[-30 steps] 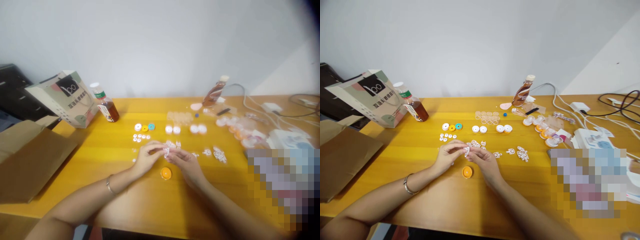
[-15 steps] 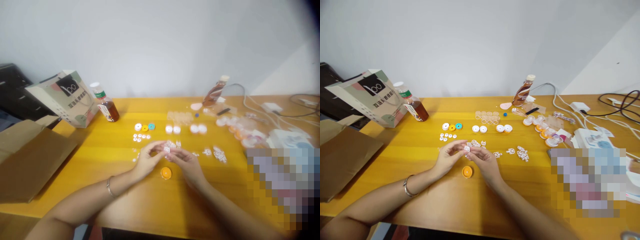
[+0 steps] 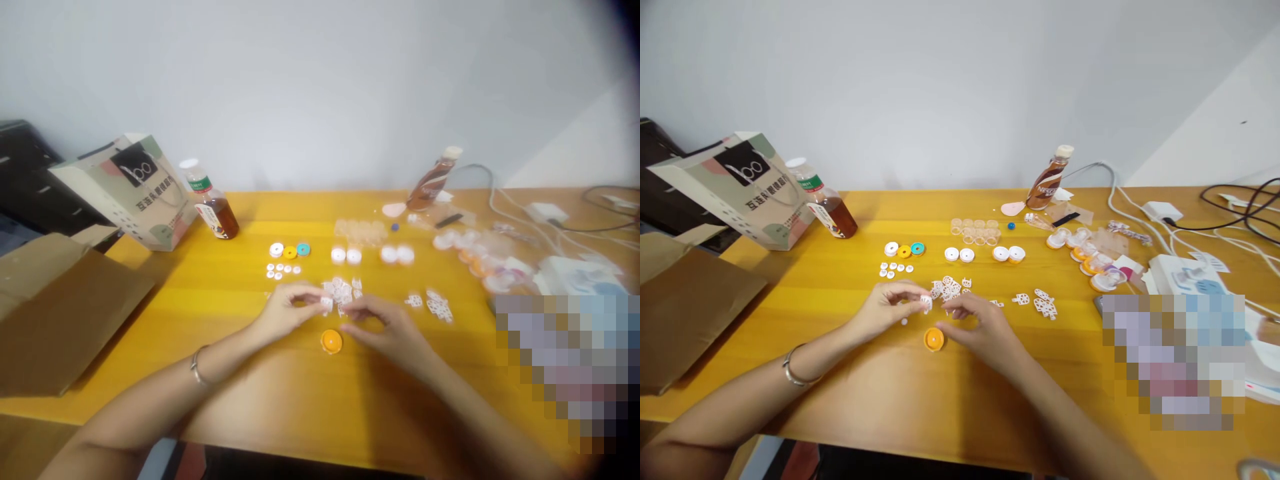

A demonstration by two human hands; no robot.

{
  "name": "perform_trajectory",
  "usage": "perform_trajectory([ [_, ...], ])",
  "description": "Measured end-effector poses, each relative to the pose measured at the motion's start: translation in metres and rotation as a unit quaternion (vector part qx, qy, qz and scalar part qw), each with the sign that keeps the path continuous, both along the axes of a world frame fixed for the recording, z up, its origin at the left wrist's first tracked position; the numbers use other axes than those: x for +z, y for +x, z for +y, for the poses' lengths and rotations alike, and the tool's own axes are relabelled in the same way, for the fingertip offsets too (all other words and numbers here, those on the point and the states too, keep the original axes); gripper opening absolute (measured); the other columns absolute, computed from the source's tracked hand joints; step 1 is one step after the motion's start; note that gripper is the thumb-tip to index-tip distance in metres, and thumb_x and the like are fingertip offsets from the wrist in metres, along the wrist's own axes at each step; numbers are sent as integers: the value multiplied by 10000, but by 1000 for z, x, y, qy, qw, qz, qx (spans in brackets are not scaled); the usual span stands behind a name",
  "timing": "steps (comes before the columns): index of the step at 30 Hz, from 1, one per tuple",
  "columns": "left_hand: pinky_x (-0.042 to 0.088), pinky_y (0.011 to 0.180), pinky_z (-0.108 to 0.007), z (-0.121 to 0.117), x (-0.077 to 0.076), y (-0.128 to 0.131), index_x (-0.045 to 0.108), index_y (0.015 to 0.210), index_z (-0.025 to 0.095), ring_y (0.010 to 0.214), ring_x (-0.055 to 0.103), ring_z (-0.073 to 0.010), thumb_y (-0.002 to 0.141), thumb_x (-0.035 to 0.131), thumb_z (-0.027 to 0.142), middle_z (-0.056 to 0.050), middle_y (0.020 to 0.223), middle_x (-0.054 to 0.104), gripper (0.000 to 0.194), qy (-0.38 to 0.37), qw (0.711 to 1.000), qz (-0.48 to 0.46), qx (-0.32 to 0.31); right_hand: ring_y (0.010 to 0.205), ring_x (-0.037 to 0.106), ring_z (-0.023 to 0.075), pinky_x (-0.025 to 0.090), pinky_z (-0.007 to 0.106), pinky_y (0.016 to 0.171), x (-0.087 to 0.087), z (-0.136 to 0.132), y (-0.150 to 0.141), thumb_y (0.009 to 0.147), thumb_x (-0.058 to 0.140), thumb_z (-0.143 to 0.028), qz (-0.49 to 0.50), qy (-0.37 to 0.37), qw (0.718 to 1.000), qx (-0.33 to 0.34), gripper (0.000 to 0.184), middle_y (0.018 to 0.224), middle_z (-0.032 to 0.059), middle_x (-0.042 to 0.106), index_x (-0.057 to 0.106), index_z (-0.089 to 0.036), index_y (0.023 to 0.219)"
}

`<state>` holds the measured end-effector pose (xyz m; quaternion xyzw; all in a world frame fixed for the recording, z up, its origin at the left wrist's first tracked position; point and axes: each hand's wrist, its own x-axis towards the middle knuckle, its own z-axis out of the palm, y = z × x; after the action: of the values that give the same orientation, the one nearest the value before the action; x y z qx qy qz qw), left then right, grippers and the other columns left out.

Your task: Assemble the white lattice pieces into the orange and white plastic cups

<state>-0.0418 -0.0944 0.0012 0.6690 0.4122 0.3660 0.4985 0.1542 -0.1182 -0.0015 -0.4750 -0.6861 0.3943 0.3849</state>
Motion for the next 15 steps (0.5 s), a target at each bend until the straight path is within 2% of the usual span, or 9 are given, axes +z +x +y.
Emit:
perform_trajectory([
  [4,498,710,-249,-11,-4,-8,653,905,160,753,629,-138,750,600,267,-54,829,683,196,-2,995,57,-76,681,527,167,422,284,626,-6,-5,4,558,755,-338,-131,39,985,109,380,779,35,596,618,-219,891],
  [6,496,714,-250,-16,-6,-9,649,911,164,751,632,-138,759,588,270,-55,833,685,195,11,993,77,-92,706,529,167,416,276,647,-10,-6,0,565,754,-299,-166,42,976,135,344,790,33,580,609,-206,863],
  [10,493,730,-261,-20,-4,-6,650,899,174,769,632,-140,779,564,257,-56,853,681,169,61,985,103,-124,690,532,147,403,246,633,-15,-7,-6,637,687,-217,-199,40,968,146,145,741,9,551,596,-202,748],
  [15,493,725,-258,-19,-3,-6,643,903,168,772,638,-139,799,545,255,-62,853,682,167,78,980,120,-138,671,524,138,393,232,609,-17,-7,-6,657,660,-215,-200,48,969,140,99,720,5,534,597,-200,731],
])
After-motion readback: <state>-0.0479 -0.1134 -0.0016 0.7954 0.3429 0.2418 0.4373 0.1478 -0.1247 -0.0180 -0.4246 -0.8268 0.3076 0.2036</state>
